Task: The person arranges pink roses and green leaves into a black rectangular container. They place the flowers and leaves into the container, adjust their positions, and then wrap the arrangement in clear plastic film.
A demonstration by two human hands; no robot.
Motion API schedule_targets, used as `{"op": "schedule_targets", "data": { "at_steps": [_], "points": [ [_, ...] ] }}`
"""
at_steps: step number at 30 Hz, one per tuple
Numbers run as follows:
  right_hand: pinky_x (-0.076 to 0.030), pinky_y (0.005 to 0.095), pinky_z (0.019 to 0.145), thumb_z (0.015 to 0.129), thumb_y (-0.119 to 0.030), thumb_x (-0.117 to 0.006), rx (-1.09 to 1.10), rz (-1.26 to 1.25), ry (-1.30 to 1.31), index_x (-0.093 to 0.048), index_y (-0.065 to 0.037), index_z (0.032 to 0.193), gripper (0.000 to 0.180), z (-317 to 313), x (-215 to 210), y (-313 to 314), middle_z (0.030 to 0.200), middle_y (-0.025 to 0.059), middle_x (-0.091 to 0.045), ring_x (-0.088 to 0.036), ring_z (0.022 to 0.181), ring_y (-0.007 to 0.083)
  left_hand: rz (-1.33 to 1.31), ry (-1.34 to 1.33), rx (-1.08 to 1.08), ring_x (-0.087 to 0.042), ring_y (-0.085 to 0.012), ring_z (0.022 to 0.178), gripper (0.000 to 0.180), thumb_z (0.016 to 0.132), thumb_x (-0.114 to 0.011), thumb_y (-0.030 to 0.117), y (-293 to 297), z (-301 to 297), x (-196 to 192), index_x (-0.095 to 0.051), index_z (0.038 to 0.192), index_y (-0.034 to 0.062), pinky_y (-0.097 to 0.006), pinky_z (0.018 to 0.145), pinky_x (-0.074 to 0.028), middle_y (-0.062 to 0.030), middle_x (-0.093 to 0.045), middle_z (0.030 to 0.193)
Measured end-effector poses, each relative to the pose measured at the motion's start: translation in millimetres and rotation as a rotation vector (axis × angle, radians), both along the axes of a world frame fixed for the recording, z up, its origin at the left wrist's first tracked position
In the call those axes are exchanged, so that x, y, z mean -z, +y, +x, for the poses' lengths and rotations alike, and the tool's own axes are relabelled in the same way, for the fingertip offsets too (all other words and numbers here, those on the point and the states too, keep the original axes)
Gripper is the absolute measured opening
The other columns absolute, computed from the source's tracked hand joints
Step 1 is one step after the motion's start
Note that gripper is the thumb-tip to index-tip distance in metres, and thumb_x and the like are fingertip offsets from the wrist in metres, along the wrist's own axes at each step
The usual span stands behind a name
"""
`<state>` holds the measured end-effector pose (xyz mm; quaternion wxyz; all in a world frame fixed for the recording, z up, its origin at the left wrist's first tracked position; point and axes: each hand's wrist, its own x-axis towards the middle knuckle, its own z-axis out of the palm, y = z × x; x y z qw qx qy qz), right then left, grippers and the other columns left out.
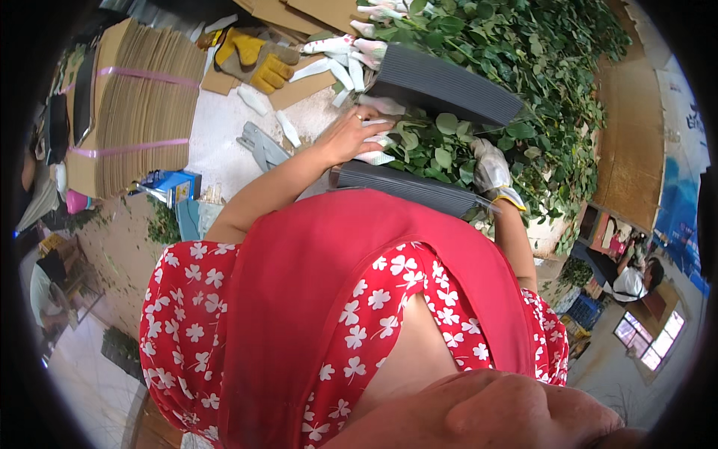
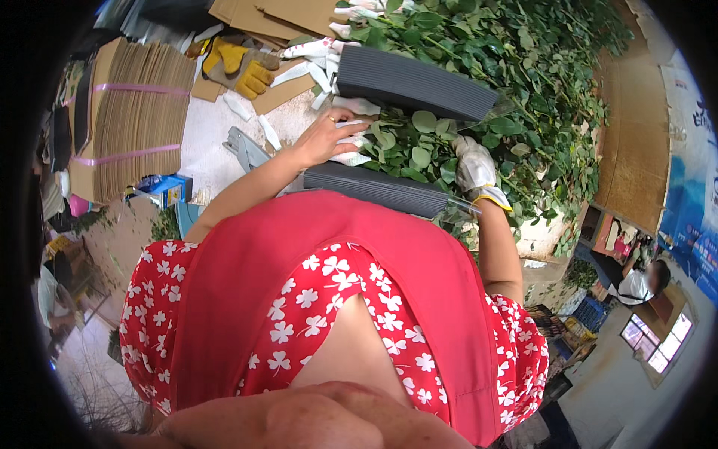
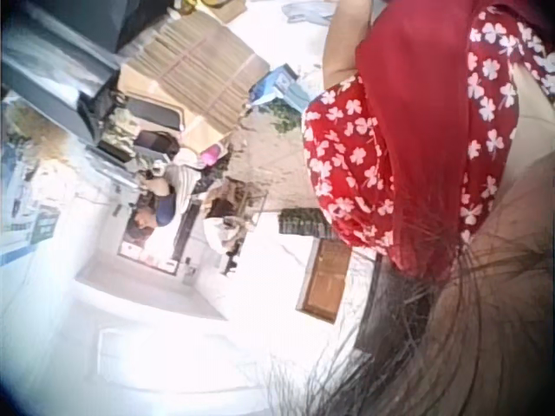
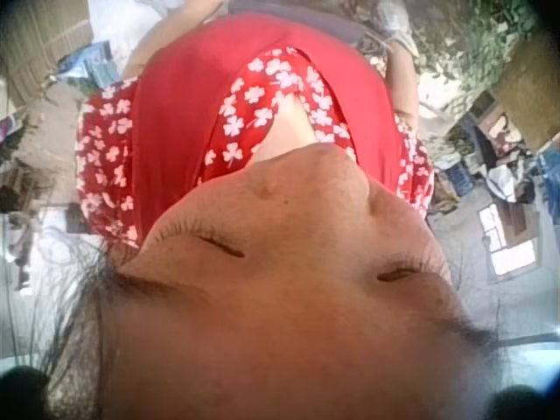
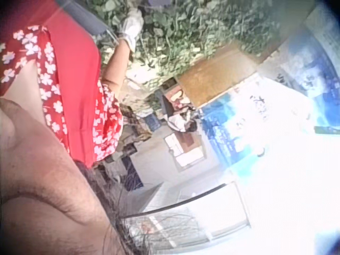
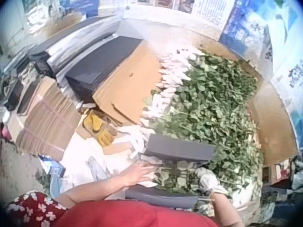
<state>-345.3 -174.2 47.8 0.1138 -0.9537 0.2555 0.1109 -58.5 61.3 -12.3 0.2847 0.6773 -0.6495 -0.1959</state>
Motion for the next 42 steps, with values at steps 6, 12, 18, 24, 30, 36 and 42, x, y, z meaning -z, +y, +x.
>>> {"op": "schedule_targets", "data": {
  "at_steps": [6,12,18,24,30,36,42],
  "points": [
    [-0.047,0.0452,0.098,0.080,-0.007,-0.064,0.036,-0.040,-0.003,-0.056,-0.009,0.125,0.046,-4.3,-4.5,8.8,0.131,0.0236,-0.056,-0.057,0.114,0.0424,-0.325,-0.240,-0.041,-0.043,-0.0273,0.123,0.048,0.078,-0.074,0.037,3.1,-3.5,-1.2,-0.063,0.122,0.0225,-0.045,0.103,-0.035,-0.0063,-0.051,0.132],
    [-0.053,0.0326,0.086,0.082,-0.015,-0.072,0.306,0.351,-0.313,-0.068,0.001,0.106,0.029,-22.8,-39.7,-13.6,0.107,0.0155,-0.066,-0.067,0.095,0.0263,-0.222,0.069,0.033,-0.053,-0.0314,0.117,0.044,0.073,-0.078,0.033,-4.7,9.4,14.8,-0.067,0.113,0.0158,-0.042,0.099,-0.046,-0.0078,-0.056,0.131],
    [-0.049,0.0349,0.096,0.092,-0.019,-0.063,0.419,0.468,-0.357,-0.052,-0.003,0.130,0.043,-73.3,-49.3,-36.5,0.122,0.0154,-0.059,-0.059,0.109,0.0273,-0.128,0.097,0.089,-0.055,-0.0319,0.117,0.045,0.070,-0.082,0.027,-17.4,14.3,10.9,-0.068,0.112,0.0155,-0.044,0.099,-0.043,-0.0084,-0.057,0.133],
    [-0.051,0.0413,0.089,0.083,-0.023,-0.069,0.045,-0.023,0.224,-0.061,-0.014,0.127,0.046,54.2,-141.1,38.4,0.122,0.0176,-0.062,-0.062,0.106,0.0362,-0.119,0.076,0.105,-0.055,-0.0326,0.119,0.048,0.067,-0.082,0.028,-15.8,15.2,15.7,-0.069,0.113,0.0175,-0.044,0.100,-0.042,-0.0070,-0.056,0.136],
    [-0.047,0.0442,0.096,0.079,-0.027,-0.072,-0.486,0.176,-0.081,-0.060,-0.011,0.124,0.049,131.1,-58.5,66.8,0.120,0.0195,-0.061,-0.059,0.108,0.0406,-0.122,0.103,0.121,-0.054,-0.0323,0.119,0.052,0.071,-0.080,0.030,-15.4,13.0,14.2,-0.065,0.120,0.0190,-0.044,0.101,-0.042,-0.0066,-0.055,0.138],
    [-0.045,0.0438,0.102,0.074,-0.020,-0.077,-0.576,0.299,-0.392,-0.066,-0.010,0.117,0.046,121.3,-68.9,40.4,0.129,0.0196,-0.058,-0.056,0.121,0.0383,-0.072,0.052,0.134,-0.050,-0.0299,0.126,0.060,0.075,-0.079,0.028,-14.4,16.9,4.7,-0.056,0.129,0.0141,-0.045,0.104,-0.041,-0.0083,-0.051,0.141],
    [-0.021,0.0543,0.117,0.071,-0.033,-0.078,-0.509,0.221,0.003,-0.059,-0.030,0.131,0.063,112.2,4.9,56.3,0.151,0.0104,-0.037,-0.031,0.142,0.0345,0.148,0.461,-0.417,-0.063,-0.0420,0.099,0.055,0.088,-0.070,0.023,-1.9,-5.3,-18.2,-0.047,0.131,-0.0021,-0.046,0.086,-0.051,-0.0281,-0.057,0.120]
  ]
}}
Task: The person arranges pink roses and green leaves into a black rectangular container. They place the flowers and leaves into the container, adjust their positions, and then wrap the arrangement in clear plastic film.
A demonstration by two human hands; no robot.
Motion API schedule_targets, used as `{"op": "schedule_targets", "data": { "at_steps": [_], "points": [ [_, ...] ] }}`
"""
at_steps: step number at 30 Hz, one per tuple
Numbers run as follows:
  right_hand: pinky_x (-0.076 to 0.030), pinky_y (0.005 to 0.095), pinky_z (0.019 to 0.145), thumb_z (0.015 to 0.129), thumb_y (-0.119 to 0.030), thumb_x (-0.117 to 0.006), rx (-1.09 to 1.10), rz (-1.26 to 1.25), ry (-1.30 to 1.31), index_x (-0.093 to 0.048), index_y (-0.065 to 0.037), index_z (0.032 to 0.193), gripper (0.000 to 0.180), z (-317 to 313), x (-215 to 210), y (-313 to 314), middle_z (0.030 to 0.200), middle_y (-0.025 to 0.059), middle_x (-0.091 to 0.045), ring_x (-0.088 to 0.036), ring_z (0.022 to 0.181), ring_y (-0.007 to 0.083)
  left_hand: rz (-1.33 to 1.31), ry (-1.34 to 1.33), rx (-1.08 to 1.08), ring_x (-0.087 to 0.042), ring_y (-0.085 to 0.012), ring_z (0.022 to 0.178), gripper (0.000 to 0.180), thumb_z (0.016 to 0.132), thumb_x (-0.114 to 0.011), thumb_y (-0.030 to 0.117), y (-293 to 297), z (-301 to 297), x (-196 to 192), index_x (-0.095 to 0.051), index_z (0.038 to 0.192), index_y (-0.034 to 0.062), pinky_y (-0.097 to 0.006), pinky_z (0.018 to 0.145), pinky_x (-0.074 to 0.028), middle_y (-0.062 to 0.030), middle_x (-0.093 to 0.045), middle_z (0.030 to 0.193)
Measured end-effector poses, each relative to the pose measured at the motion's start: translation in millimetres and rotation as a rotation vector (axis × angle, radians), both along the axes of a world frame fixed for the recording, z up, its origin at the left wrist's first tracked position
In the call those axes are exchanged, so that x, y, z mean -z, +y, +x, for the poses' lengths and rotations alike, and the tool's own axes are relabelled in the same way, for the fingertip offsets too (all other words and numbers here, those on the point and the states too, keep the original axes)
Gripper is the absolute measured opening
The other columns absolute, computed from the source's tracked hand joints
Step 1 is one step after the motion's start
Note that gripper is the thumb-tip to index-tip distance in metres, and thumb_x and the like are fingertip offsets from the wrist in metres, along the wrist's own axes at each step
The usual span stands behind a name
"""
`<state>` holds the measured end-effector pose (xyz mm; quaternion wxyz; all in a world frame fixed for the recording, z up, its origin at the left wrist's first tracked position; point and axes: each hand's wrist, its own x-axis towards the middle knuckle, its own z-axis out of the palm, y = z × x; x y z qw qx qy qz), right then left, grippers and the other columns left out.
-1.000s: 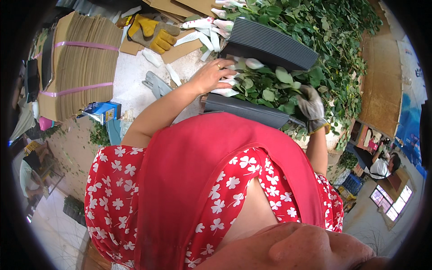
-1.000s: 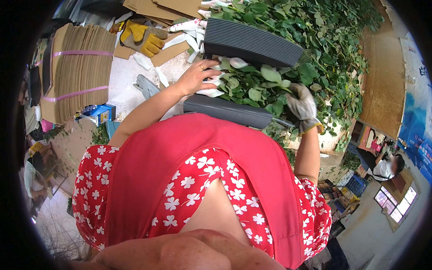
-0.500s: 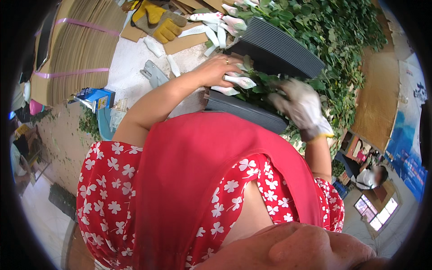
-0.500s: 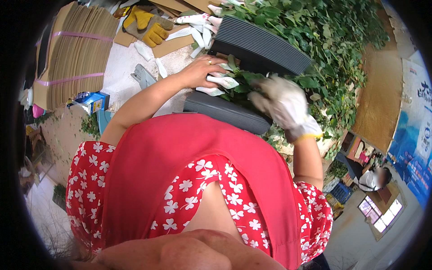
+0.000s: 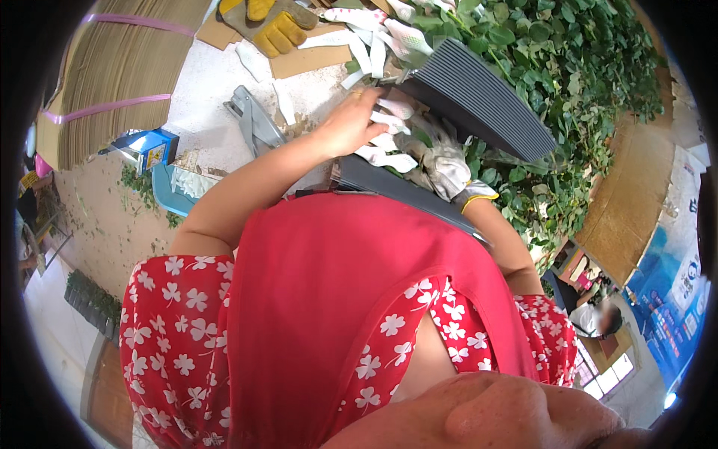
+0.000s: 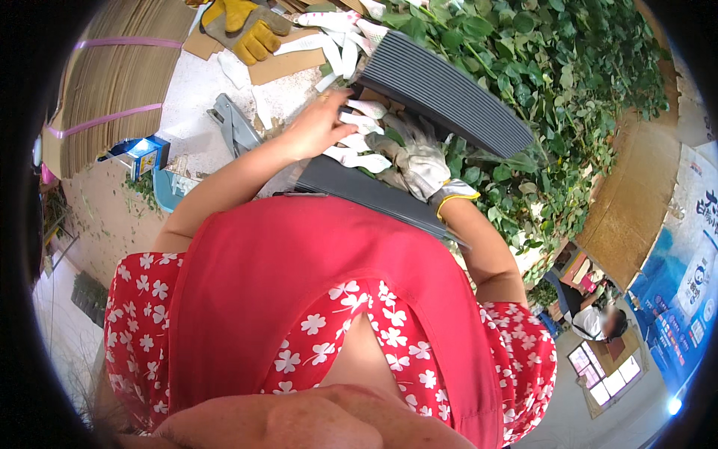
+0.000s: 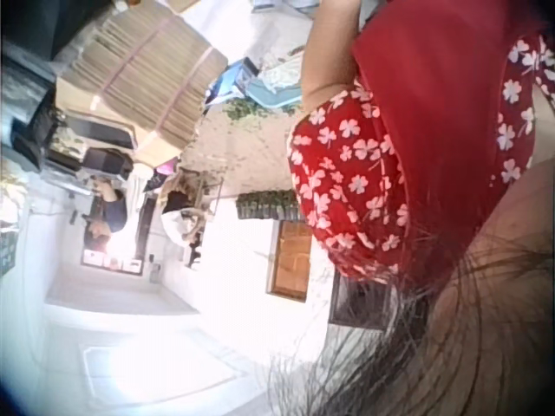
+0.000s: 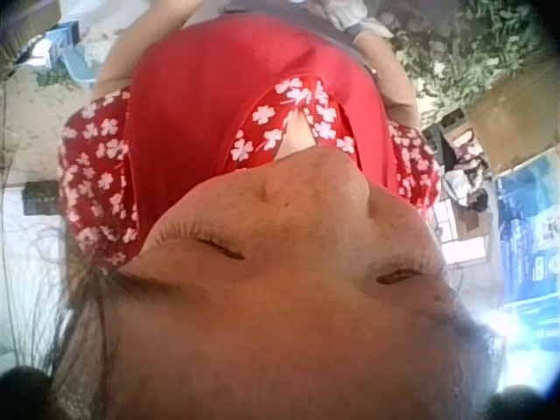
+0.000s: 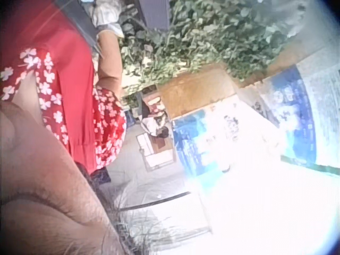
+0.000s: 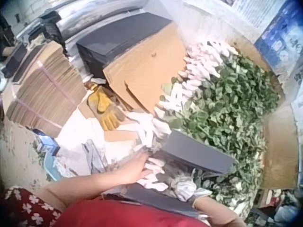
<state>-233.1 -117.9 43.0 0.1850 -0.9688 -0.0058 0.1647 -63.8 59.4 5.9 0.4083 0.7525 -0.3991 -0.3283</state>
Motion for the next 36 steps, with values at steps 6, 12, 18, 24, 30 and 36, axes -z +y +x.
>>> {"op": "schedule_targets", "data": {
  "at_steps": [6,12,18,24,30,36],
  "points": [
    [-0.020,0.0545,0.117,0.071,-0.034,-0.078,0.006,0.005,0.011,-0.058,-0.030,0.131,0.063,2.1,-5.0,-2.4,0.151,0.0099,-0.037,-0.031,0.142,0.0344,0.207,0.046,-0.003,-0.064,-0.0464,0.075,0.040,0.098,-0.056,0.033,-16.7,-11.3,-2.4,-0.045,0.112,-0.0022,-0.054,0.068,-0.049,-0.0263,-0.063,0.074],
    [-0.020,0.0547,0.117,0.071,-0.034,-0.078,0.022,0.011,0.011,-0.058,-0.031,0.131,0.063,3.4,-4.6,-2.3,0.151,0.0095,-0.037,-0.031,0.142,0.0342,-0.047,0.075,-0.218,-0.064,-0.0393,0.064,0.015,0.098,-0.057,0.019,-21.2,-20.3,19.5,-0.061,0.099,0.0044,-0.042,0.057,-0.049,-0.0218,-0.061,0.068],
    [-0.020,0.0549,0.117,0.072,-0.034,-0.078,0.003,0.025,0.019,-0.058,-0.031,0.132,0.064,2.9,-2.6,-4.6,0.151,0.0091,-0.037,-0.032,0.142,0.0341,-0.132,0.017,-0.342,-0.064,-0.0385,0.063,0.014,0.097,-0.060,0.019,-11.7,-18.0,23.7,-0.065,0.101,0.0062,-0.042,0.058,-0.049,-0.0215,-0.061,0.067],
    [-0.020,0.0552,0.117,0.072,-0.034,-0.078,0.041,0.039,0.000,-0.057,-0.031,0.132,0.064,-0.3,-0.1,-4.5,0.152,0.0087,-0.037,-0.032,0.142,0.0339,0.312,-0.086,-0.495,-0.068,-0.0245,0.073,0.033,0.101,-0.047,0.029,66.3,100.9,-36.5,-0.065,0.090,0.0034,-0.042,0.066,-0.054,-0.0159,-0.069,0.079],
    [-0.020,0.0554,0.118,0.072,-0.035,-0.078,0.045,0.040,-0.002,-0.057,-0.032,0.133,0.064,0.6,0.8,-6.3,0.152,0.0083,-0.037,-0.032,0.142,0.0338,0.335,-0.808,0.327,-0.061,-0.0328,0.105,0.046,0.078,-0.075,0.037,66.8,77.8,-105.4,-0.065,0.113,0.0076,-0.042,0.090,-0.049,-0.0170,-0.065,0.110],
    [-0.019,0.0556,0.118,0.072,-0.035,-0.078,0.037,0.045,-0.005,-0.056,-0.032,0.133,0.064,4.6,8.4,-11.4,0.152,0.0078,-0.037,-0.032,0.142,0.0337,0.098,-0.230,0.888,-0.063,-0.0350,0.090,0.027,0.085,-0.069,0.023,-28.6,8.1,-31.4,-0.059,0.100,0.0038,-0.046,0.075,-0.050,-0.0168,-0.064,0.091]
  ]
}}
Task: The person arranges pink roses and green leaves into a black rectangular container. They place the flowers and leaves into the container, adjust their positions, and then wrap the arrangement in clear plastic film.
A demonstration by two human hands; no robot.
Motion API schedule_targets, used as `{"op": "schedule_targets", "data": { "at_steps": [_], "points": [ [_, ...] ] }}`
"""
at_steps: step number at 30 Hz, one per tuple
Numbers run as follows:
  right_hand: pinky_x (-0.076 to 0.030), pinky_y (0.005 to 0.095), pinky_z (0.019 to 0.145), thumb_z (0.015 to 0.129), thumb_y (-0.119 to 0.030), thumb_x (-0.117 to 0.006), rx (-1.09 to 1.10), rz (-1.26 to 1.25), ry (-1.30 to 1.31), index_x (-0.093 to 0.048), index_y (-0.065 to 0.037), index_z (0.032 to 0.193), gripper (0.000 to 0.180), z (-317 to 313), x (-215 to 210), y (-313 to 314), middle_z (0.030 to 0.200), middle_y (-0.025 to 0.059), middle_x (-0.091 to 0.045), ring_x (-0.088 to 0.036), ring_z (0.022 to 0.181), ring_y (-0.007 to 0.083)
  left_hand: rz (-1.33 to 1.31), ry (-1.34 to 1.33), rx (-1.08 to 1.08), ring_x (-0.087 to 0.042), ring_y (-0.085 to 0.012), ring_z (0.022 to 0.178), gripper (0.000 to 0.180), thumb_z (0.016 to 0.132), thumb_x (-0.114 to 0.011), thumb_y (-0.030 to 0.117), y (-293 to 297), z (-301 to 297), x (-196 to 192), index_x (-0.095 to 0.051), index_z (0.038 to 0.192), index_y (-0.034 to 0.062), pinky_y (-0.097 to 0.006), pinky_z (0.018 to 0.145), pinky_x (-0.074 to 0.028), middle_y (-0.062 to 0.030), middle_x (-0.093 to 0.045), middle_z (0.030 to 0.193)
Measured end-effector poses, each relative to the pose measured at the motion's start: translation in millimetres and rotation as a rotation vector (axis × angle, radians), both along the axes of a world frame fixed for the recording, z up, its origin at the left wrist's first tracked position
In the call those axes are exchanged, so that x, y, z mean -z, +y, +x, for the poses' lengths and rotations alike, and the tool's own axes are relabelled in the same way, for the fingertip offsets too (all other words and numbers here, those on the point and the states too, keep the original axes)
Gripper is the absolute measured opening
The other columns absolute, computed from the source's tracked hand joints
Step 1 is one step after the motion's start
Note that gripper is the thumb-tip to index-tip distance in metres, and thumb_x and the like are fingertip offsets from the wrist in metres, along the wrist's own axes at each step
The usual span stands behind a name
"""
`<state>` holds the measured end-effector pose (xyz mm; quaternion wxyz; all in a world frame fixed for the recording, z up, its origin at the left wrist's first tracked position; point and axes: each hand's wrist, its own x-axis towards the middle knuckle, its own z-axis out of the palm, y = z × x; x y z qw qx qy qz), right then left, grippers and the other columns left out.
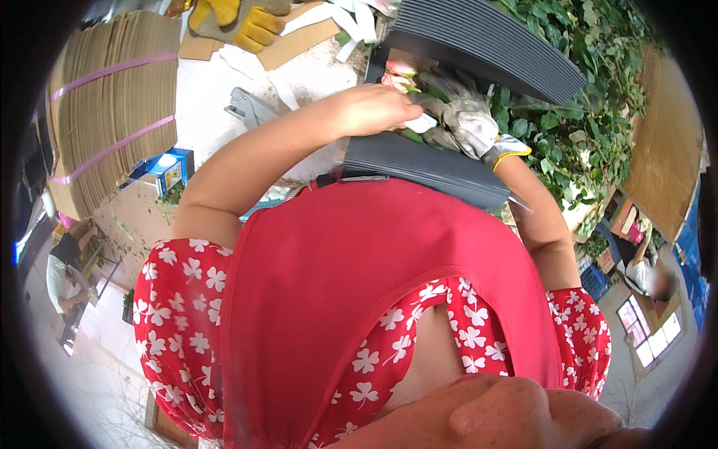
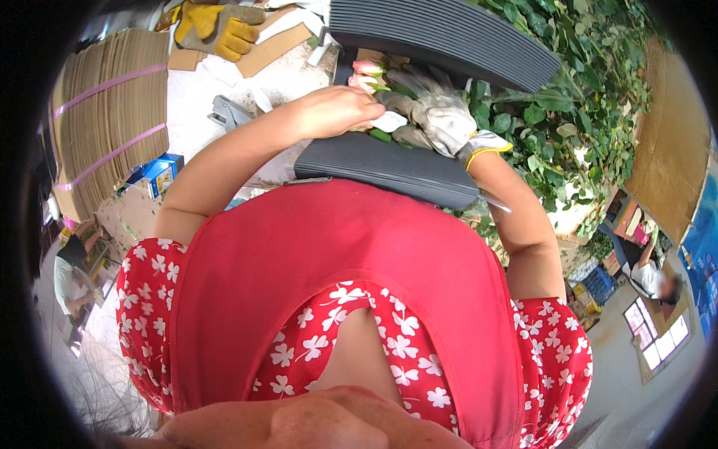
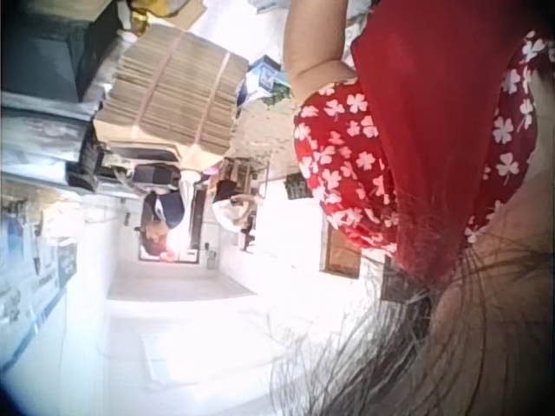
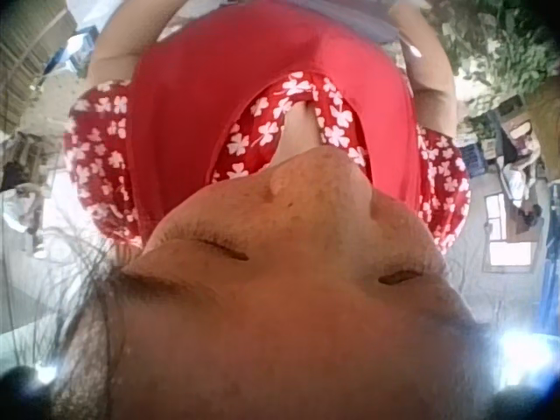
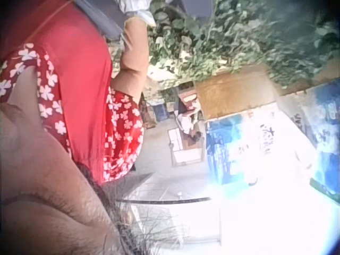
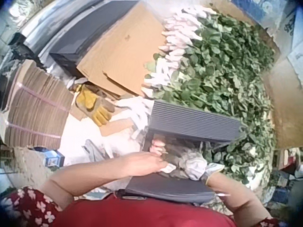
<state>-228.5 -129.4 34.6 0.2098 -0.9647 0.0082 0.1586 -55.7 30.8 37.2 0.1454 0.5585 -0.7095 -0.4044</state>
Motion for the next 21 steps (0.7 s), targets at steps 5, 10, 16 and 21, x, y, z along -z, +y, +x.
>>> {"op": "schedule_targets", "data": {
  "at_steps": [5,10,16,21],
  "points": [
    [-0.019,0.0558,0.118,0.072,-0.035,-0.078,0.042,0.025,0.002,-0.056,-0.033,0.133,0.065,-0.7,0.2,-3.6,0.152,0.0075,-0.037,-0.032,0.142,0.0335,0.181,-0.284,-0.227,-0.062,-0.0336,0.094,0.025,0.085,-0.068,0.021,82.1,89.3,-19.2,-0.063,0.103,0.0043,-0.045,0.083,-0.050,-0.0157,-0.065,0.096],
    [-0.019,0.0560,0.118,0.073,-0.035,-0.078,-0.008,0.039,0.048,-0.056,-0.033,0.134,0.065,-0.5,-11.6,-0.5,0.152,0.0071,-0.037,-0.032,0.142,0.0334,-0.309,-0.087,-0.391,-0.061,-0.0315,0.106,0.040,0.084,-0.069,0.026,34.7,47.9,1.7,-0.064,0.119,0.0075,-0.042,0.091,-0.049,-0.0120,-0.065,0.118],
    [-0.047,0.0425,0.101,0.078,-0.032,-0.073,-0.051,0.015,-0.038,-0.055,-0.027,0.134,0.059,-3.2,-61.4,-4.1,0.145,0.0086,-0.044,-0.049,0.127,0.0323,-0.298,0.071,-0.281,-0.058,-0.0310,0.113,0.053,0.081,-0.072,0.038,-2.7,25.4,60.6,-0.062,0.126,0.0130,-0.042,0.100,-0.043,-0.0073,-0.065,0.124],
    [-0.053,0.0379,0.069,0.079,-0.021,-0.063,-0.062,-0.261,-0.077,-0.068,-0.009,0.088,0.015,-18.0,-100.5,-7.0,0.083,0.0064,-0.062,-0.062,0.081,0.0258,-0.377,0.150,-0.386,-0.057,-0.0338,0.115,0.052,0.081,-0.073,0.035,2.9,12.0,66.1,-0.060,0.126,0.0116,-0.047,0.105,-0.039,-0.0100,-0.065,0.122]
  ]
}}
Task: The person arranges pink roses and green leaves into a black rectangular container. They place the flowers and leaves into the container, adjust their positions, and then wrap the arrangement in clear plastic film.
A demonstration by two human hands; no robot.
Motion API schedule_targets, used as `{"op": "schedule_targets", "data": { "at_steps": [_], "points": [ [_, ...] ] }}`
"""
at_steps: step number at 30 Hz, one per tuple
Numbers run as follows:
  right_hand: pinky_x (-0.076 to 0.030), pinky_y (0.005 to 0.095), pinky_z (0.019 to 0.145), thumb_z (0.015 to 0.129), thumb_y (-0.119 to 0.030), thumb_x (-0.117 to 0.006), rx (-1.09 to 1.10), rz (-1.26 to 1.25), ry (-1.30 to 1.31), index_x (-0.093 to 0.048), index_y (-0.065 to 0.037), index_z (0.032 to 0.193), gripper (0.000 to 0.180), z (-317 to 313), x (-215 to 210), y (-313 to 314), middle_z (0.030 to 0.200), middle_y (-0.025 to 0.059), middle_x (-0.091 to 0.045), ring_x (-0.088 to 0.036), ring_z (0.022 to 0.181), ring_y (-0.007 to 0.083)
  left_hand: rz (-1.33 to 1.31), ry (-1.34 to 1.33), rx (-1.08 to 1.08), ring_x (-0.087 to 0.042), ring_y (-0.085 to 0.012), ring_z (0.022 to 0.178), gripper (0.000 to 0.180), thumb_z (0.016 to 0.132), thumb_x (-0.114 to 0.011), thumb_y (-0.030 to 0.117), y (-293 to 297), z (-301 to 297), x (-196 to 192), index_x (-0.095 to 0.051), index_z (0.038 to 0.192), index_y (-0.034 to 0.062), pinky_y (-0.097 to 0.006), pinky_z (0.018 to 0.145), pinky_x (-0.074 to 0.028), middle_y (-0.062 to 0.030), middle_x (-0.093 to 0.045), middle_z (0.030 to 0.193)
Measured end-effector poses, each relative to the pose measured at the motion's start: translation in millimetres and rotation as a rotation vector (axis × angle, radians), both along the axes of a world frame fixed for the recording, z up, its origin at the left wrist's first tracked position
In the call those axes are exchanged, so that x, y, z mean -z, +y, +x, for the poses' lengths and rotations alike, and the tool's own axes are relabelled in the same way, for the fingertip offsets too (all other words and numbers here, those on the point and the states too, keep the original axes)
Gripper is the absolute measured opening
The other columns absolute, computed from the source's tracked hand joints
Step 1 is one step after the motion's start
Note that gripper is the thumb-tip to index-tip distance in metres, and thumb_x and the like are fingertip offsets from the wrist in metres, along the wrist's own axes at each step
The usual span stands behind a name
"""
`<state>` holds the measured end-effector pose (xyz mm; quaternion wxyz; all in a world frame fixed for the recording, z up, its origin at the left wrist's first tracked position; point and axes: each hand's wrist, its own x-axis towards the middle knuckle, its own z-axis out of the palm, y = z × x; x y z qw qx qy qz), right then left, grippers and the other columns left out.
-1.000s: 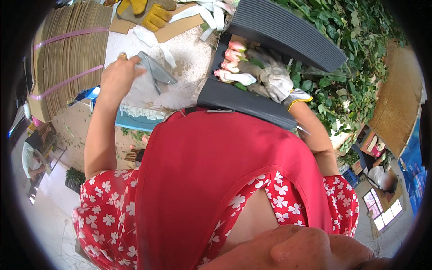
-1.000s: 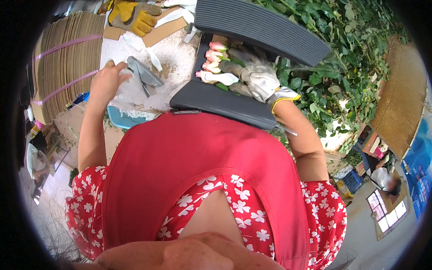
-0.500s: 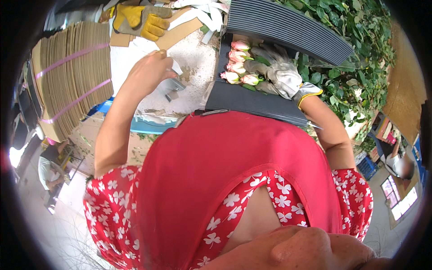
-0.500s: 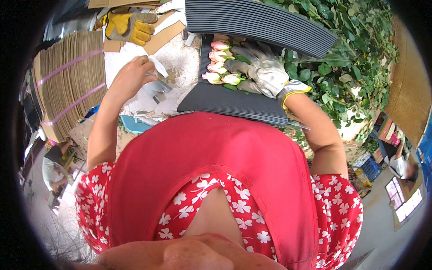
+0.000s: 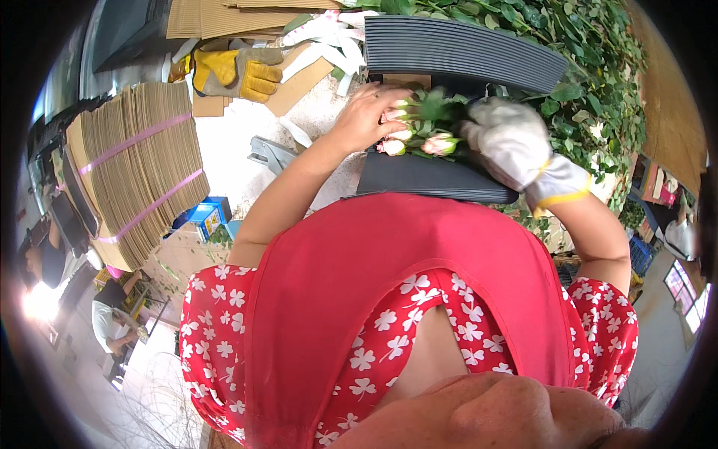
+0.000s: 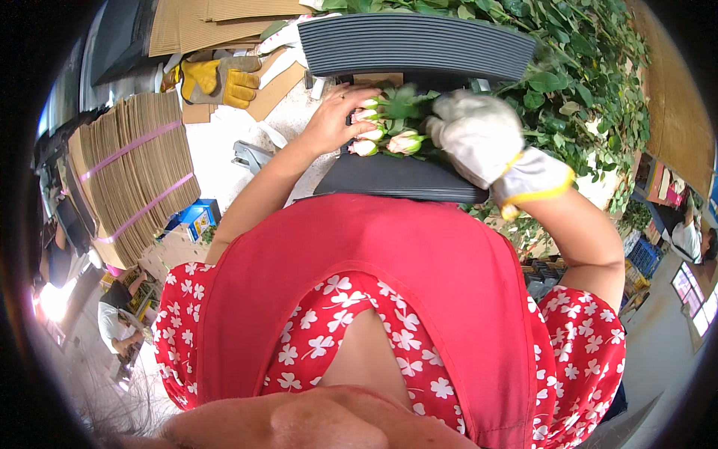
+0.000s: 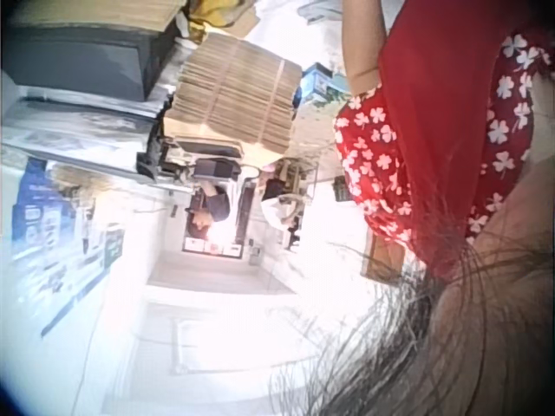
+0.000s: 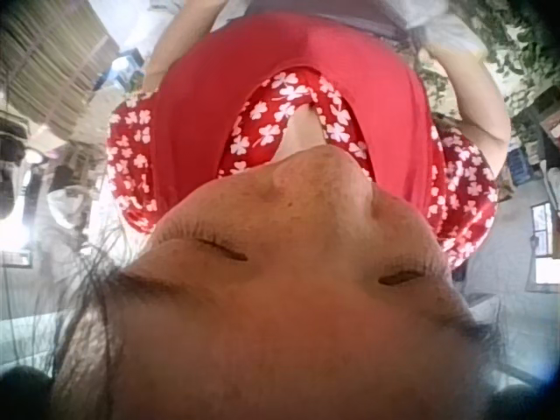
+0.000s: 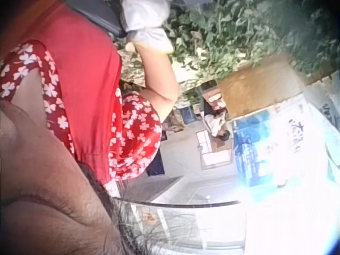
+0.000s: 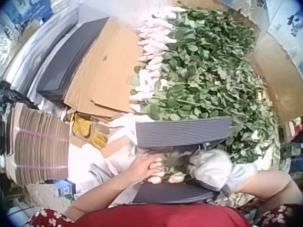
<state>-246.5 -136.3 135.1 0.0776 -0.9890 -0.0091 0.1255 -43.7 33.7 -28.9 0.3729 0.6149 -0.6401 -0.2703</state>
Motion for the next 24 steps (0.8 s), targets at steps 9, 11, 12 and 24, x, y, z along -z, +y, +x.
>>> {"op": "schedule_targets", "data": {
  "at_steps": [9,11,12,24],
  "points": [
    [-0.052,0.0361,0.073,0.092,-0.026,-0.051,0.053,-0.232,-0.169,-0.061,-0.023,0.125,0.035,25.1,101.3,-2.3,0.105,-0.0014,-0.063,-0.064,0.083,0.0188,-0.108,-0.044,-0.119,-0.053,-0.0330,0.110,0.045,0.076,-0.078,0.025,9.4,-5.8,-3.4,-0.068,0.117,0.0097,-0.044,0.099,-0.043,-0.0105,-0.059,0.114],
    [-0.045,0.0442,0.101,0.094,-0.028,-0.046,0.085,-0.277,-0.059,-0.054,-0.034,0.135,0.042,27.9,108.8,1.4,0.127,-0.0047,-0.060,-0.058,0.112,0.0213,-0.068,-0.047,-0.190,-0.051,-0.0307,0.110,0.049,0.074,-0.078,0.029,14.0,-10.3,-1.5,-0.068,0.121,0.0186,-0.043,0.097,-0.042,-0.0089,-0.058,0.110],
    [-0.048,0.0413,0.094,0.093,-0.031,-0.048,0.086,-0.281,-0.152,-0.060,-0.032,0.125,0.034,29.6,106.2,1.6,0.117,-0.0055,-0.062,-0.060,0.104,0.0195,-0.030,-0.126,-0.202,-0.051,-0.0300,0.110,0.050,0.074,-0.078,0.030,16.3,-11.8,-4.5,-0.068,0.122,0.0197,-0.043,0.098,-0.042,-0.0086,-0.057,0.110],
    [-0.054,0.0387,0.084,0.092,-0.027,-0.054,0.204,0.122,0.305,-0.050,-0.013,0.134,0.045,46.3,-3.9,8.8,0.127,0.0163,-0.057,-0.063,0.101,0.0333,-0.089,-0.229,-0.110,-0.054,-0.0227,0.113,0.041,0.077,-0.076,0.034,11.9,7.8,-24.9,-0.068,0.114,0.0193,-0.041,0.090,-0.040,-0.0005,-0.061,0.124]
  ]
}}
